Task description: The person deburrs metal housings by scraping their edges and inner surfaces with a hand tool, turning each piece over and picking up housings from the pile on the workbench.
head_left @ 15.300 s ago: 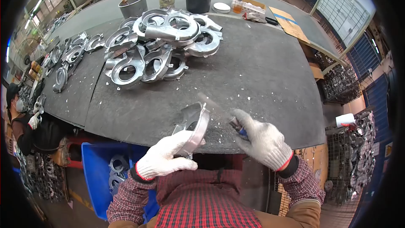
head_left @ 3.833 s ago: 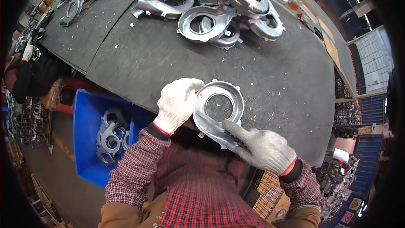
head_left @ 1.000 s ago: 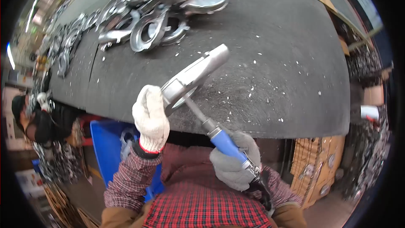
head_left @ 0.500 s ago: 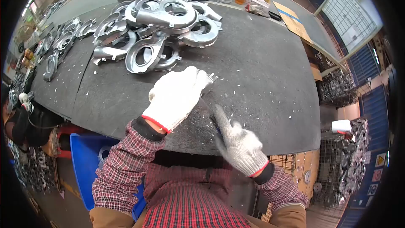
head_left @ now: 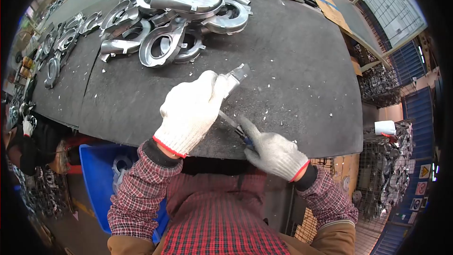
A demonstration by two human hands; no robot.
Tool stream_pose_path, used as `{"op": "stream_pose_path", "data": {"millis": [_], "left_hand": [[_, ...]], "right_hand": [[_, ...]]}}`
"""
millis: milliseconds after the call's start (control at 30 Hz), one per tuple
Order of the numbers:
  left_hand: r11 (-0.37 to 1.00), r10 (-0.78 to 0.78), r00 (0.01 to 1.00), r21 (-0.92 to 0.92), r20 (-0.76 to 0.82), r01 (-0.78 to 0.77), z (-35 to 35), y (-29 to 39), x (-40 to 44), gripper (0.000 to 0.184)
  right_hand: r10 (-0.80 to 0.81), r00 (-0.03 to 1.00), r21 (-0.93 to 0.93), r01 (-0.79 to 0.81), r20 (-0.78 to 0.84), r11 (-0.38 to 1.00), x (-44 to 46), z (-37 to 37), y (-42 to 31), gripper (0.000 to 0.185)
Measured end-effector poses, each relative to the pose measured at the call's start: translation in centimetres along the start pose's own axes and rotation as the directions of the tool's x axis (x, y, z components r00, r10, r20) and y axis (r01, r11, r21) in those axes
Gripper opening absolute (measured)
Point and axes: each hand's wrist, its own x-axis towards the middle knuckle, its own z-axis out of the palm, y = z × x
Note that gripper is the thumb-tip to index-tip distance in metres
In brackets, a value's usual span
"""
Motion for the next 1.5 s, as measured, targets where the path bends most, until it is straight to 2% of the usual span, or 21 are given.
{"op": "stream_pose_path", "data": {"millis": [67,133,200,267,333,400,433,467,500,633,667,700,733,767,833,933,1133,1167,1267,1300,1500], "left_hand": [[0.994,0.099,0.989,0.059,-0.111,-0.093,0.2,-0.8,-0.9,0.027],[0.970,0.236,0.947,0.114,-0.217,-0.216,-0.7,-0.9,-1.8,0.022],[0.944,0.250,0.968,-0.216,-0.022,-0.249,-3.5,-0.1,-2.0,0.031],[0.737,-0.080,0.908,-0.589,0.411,0.332,-5.0,-0.1,-2.2,0.032],[0.599,-0.081,0.862,-0.666,0.501,0.444,-5.3,-0.2,-1.6,0.037],[0.370,-0.119,0.930,-0.853,0.348,0.367,-0.5,-2.2,-1.6,0.049],[0.265,0.009,0.946,-0.913,0.323,0.309,0.0,-1.7,-2.1,0.057],[0.153,0.104,0.953,-0.952,0.283,0.266,-0.1,-1.5,-2.5,0.064],[0.158,0.011,0.951,-0.940,0.308,0.303,0.6,-0.9,-3.0,0.071],[-0.118,0.013,0.887,-0.880,0.461,0.460,1.8,-3.7,-6.7,0.076],[-0.257,-0.120,0.795,-0.793,0.594,0.553,-0.1,-2.3,-8.4,0.085],[-0.452,-0.057,0.683,-0.629,0.728,0.632,-1.6,-2.2,-10.4,0.093],[-0.284,0.081,0.794,-0.750,0.602,0.598,-1.9,-2.2,-12.8,0.080],[-0.039,-0.076,0.693,-0.697,0.716,0.716,-3.8,0.0,-13.1,0.075],[-0.234,0.005,0.709,-0.689,0.705,0.686,-2.7,-0.2,-16.6,0.108],[-0.234,-0.019,0.670,-0.654,0.742,0.719,1.1,-0.8,-18.7,0.105],[-0.137,-0.005,0.615,-0.610,0.789,0.781,1.1,-1.8,-18.9,0.086],[-0.181,0.052,0.644,-0.627,0.763,0.757,1.1,-2.1,-18.7,0.086],[-0.048,0.031,0.636,-0.635,0.771,0.771,-0.1,-2.0,-17.5,0.084],[-0.157,0.050,0.662,-0.649,0.748,0.745,0.8,-2.2,-17.9,0.085],[-0.077,0.051,0.612,-0.608,0.789,0.790,1.2,-2.7,-18.0,0.090]], "right_hand": [[-0.116,0.989,0.382,0.072,0.094,0.921,0.3,1.1,1.1,0.083],[-0.152,0.979,0.506,0.063,0.137,0.860,0.3,1.9,2.3,0.091],[-0.239,0.808,0.841,-0.499,0.539,0.210,-0.6,0.3,1.8,0.098],[-0.266,0.799,0.838,-0.540,0.540,0.077,-2.5,0.8,1.3,0.101],[-0.336,0.852,0.909,-0.415,0.401,0.033,-4.5,2.4,2.3,0.099],[-0.356,0.882,0.944,-0.330,0.309,0.003,-6.2,4.4,3.2,0.099],[-0.294,0.909,0.950,-0.312,0.295,-0.011,-7.1,5.4,3.8,0.099],[-0.271,0.946,0.984,-0.166,0.176,0.060,-7.3,6.4,4.2,0.099],[-0.282,0.957,0.990,-0.022,0.061,0.139,-7.5,6.8,4.3,0.098],[-0.047,0.999,0.999,-0.028,0.026,-0.043,-10.6,2.1,2.6,0.092],[0.009,0.992,0.941,0.120,-0.129,0.315,-9.6,3.7,4.1,0.086],[-0.008,0.963,0.813,0.233,-0.271,0.533,-9.4,3.2,4.4,0.080],[0.071,0.989,0.808,0.062,-0.128,0.586,-9.6,1.3,3.7,0.077],[0.115,0.990,0.712,-0.022,-0.082,0.701,-9.1,0.6,3.0,0.078],[0.080,0.996,0.595,-0.050,-0.025,0.802,-7.0,0.3,1.0,0.075],[-0.109,0.994,0.320,0.101,0.007,0.942,-4.2,1.6,-1.3,0.071],[-0.130,0.974,-0.035,0.139,0.186,0.990,-4.0,1.0,-3.8,0.073],[-0.181,0.981,0.096,0.175,0.067,0.980,-3.6,1.8,-3.0,0.074],[-0.120,0.980,-0.028,0.126,0.162,0.992,-4.5,0.8,-4.4,0.072],[-0.132,0.982,0.048,0.126,0.137,0.991,-4.8,1.8,-4.2,0.070],[-0.033,0.996,0.094,0.025,0.086,0.995,-3.5,1.5,-2.2,0.069]]}}
